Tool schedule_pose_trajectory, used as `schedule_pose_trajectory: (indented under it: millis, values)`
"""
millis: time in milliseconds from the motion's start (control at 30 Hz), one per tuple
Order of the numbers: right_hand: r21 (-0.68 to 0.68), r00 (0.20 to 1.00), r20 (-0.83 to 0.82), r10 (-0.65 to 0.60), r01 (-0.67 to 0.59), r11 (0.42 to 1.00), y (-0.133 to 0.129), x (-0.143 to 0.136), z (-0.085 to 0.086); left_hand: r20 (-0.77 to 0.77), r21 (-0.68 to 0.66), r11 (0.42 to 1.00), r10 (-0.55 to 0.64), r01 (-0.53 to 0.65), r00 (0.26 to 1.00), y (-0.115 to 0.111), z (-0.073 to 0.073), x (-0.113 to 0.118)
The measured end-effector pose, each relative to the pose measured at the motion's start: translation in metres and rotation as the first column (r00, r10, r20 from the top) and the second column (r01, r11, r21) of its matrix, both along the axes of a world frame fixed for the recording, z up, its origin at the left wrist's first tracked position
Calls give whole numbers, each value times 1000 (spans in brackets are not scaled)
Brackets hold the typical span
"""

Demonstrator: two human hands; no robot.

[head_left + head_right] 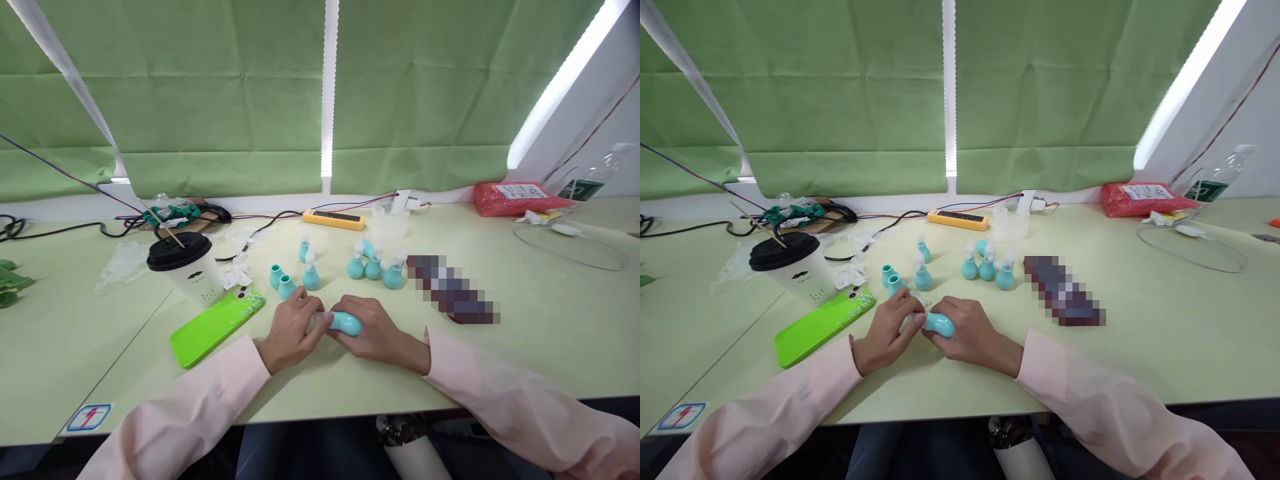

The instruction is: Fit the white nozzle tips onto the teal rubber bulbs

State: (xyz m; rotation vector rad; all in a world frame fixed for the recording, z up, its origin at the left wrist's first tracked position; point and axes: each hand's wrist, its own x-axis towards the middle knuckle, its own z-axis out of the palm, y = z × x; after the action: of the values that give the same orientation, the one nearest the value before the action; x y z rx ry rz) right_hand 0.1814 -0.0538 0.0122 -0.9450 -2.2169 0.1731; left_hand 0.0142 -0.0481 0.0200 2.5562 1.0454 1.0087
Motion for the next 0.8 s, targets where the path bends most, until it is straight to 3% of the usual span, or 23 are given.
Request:
schedule_pose_trajectory:
  millis: [100, 167, 267, 367, 400, 433, 467, 533, 600, 633, 700, 800]
  values:
    - [-40, 995, 17, 95, -94, 995, -1, -2, 0, 50, -243, 970, -2, 14, 999, -2, 0, 6]
    - [-110, 987, -9, 163, -163, 980, -2, -2, 2, 144, -414, 908, -8, 68, 989, -2, 0, 8]
    - [-195, 973, -47, 228, -233, 953, -3, 0, 8, 279, -616, 766, -6, 184, 960, 0, 0, 8]
    - [-231, 951, -89, 297, -310, 922, -2, 3, 13, 433, -739, 572, 0, 356, 901, 6, 2, 3]
    - [-228, 947, -116, 301, -320, 919, -2, 4, 16, 470, -749, 534, 10, 393, 883, 8, 3, 1]
    - [-217, 948, -152, 281, -309, 926, 0, 6, 18, 484, -747, 532, 22, 400, 875, 10, 4, -1]
    - [-205, 952, -195, 235, -274, 940, 2, 9, 21, 471, -731, 570, 26, 374, 882, 11, 5, -3]
    - [-201, 955, -276, 109, -169, 965, 7, 14, 26, 340, -640, 730, -11, 240, 940, 12, 7, -5]
    - [-237, 955, -296, 14, -88, 968, 15, 21, 31, 102, -456, 885, -49, 90, 994, 12, 7, -6]
    - [-251, 958, -285, -25, -49, 967, 19, 25, 33, -21, -355, 934, -59, 48, 998, 12, 5, -6]
    - [-254, 966, -232, -114, 53, 966, 28, 32, 35, -208, -203, 979, -63, 19, 976, 13, 0, -6]
    - [-237, 972, -85, -221, 196, 952, 37, 39, 34, -334, -122, 992, -64, 24, 940, 16, -9, -6]
